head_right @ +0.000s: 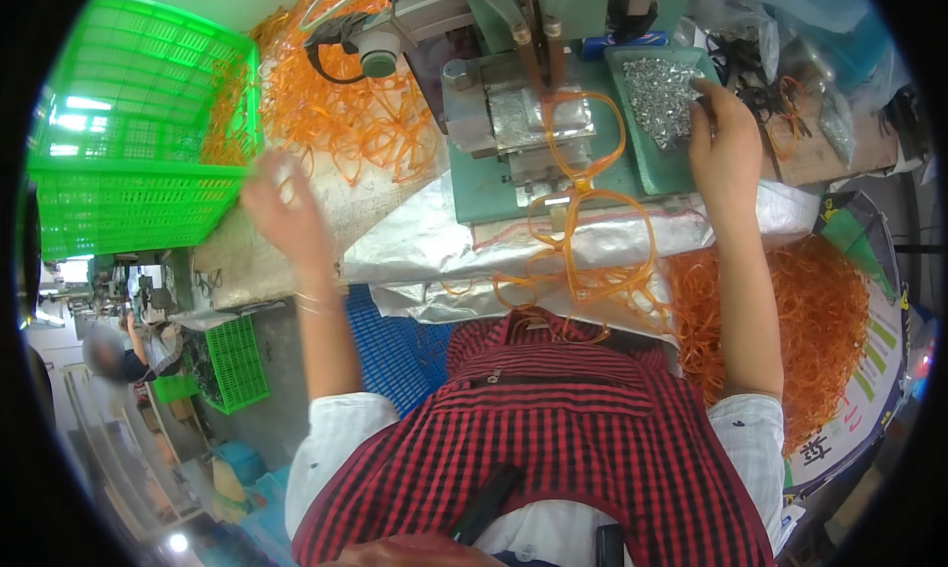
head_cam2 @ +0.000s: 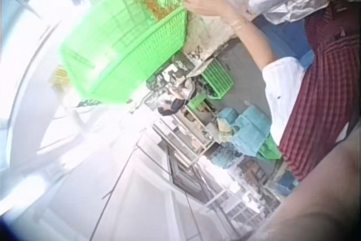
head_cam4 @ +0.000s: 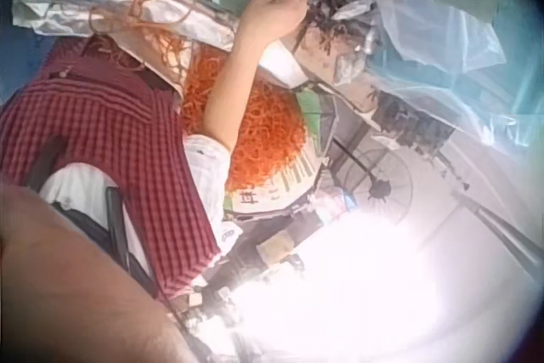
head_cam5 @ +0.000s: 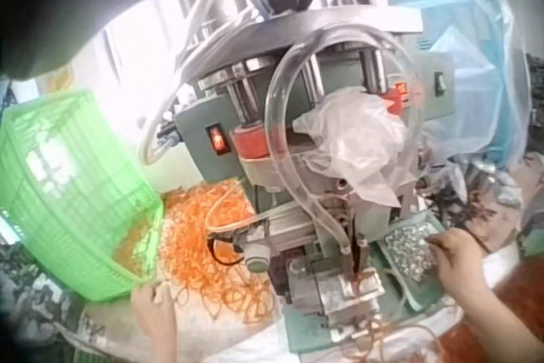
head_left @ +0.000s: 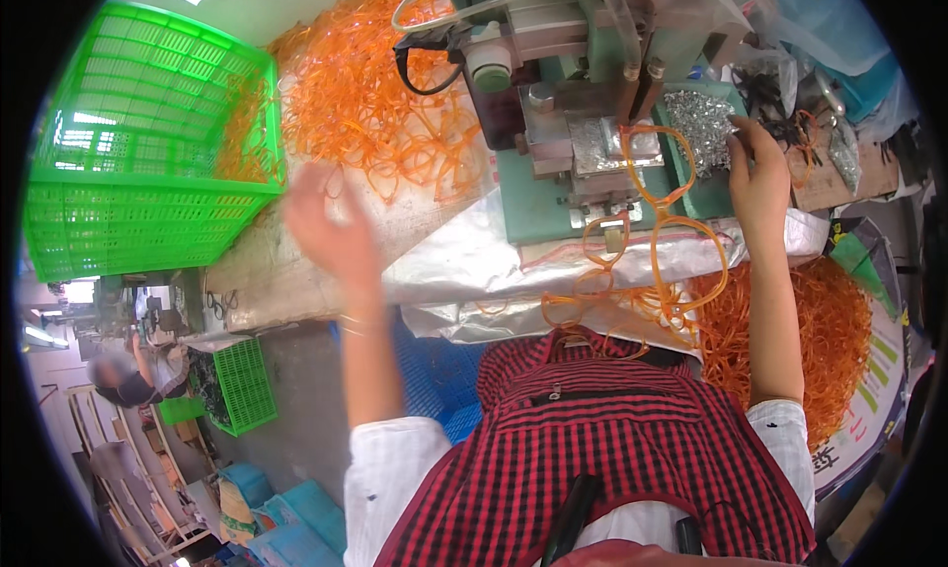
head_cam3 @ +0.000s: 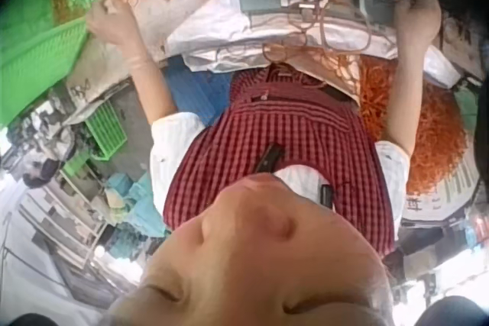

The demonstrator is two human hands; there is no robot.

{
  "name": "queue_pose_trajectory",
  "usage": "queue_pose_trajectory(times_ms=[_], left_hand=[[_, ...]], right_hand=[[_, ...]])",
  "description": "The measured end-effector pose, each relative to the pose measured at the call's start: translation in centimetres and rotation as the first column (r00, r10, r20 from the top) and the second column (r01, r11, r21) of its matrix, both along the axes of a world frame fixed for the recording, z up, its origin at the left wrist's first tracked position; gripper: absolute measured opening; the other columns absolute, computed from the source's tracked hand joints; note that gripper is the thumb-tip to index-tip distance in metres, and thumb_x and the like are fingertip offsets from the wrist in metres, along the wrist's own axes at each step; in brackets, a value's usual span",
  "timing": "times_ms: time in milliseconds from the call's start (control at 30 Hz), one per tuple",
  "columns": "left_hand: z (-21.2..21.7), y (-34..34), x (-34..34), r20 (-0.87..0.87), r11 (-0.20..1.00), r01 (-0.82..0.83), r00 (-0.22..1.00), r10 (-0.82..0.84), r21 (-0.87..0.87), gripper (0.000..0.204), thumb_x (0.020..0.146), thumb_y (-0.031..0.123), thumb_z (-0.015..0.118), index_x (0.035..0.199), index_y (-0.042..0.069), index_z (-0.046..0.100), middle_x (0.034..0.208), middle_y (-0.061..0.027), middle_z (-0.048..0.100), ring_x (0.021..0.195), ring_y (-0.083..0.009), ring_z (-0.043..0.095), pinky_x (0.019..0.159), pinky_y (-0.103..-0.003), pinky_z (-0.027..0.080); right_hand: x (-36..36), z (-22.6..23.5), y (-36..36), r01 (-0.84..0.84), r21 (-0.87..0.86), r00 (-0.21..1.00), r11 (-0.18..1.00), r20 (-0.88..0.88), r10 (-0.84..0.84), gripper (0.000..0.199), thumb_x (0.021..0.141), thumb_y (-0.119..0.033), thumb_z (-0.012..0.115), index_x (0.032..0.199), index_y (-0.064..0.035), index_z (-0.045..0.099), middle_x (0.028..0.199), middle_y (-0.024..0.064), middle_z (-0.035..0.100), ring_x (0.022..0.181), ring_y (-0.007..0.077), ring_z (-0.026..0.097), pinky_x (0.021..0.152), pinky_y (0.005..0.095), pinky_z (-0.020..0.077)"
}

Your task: The person repeatedly picks up orange cable loops and small metallic connectors, inserts the connectors into the cable ends, and places the finished assemblies into a green basket. The process is continuous and repetitive throughout the clip.

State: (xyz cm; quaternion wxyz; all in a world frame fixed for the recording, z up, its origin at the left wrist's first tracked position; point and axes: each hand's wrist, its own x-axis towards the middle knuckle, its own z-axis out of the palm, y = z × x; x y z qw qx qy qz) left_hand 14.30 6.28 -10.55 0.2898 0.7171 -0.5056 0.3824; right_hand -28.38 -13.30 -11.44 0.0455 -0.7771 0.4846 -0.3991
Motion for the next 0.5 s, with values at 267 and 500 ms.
queue_pose_trajectory(times_ms=[267, 500], left_hand=[[-11.5, 0.5, 21.1, -0.709, 0.831, -0.192, 0.443, 0.549, 0.523, 0.033, 0.077, 0.038, 0.074, 0.080, 0.004, 0.076, 0.081, -0.0173, 0.073, 0.078, -0.0276, 0.070, 0.070, -0.044, 0.054], [-4.3, 0.6, 8.3, -0.964, 0.966, 0.159, 0.137, -0.226, -0.204, 0.015, 0.088, 0.009, 0.060, 0.089, -0.005, 0.065, 0.080, -0.0085, 0.062, 0.070, -0.0190, 0.064, 0.065, -0.031, 0.050]], right_hand=[[1.6, -1.2, -1.9, -0.026, 0.017, 0.998, 1.000, 0.062, 0.025, 0.012, 0.085, -0.007, 0.067, 0.095, -0.0059, 0.073, 0.092, 0.0124, 0.070, 0.088, 0.0309, 0.065, 0.078, 0.0384, 0.0505], [0.3, -0.1, 1.4, -0.017, 0.290, 0.965, 0.957, 0.257, -0.061, 0.017, 0.083, -0.008, 0.070, 0.099, -0.0021, 0.073, 0.095, 0.0110, 0.072, 0.086, 0.0204, 0.069, 0.077, 0.0307, 0.0523]])
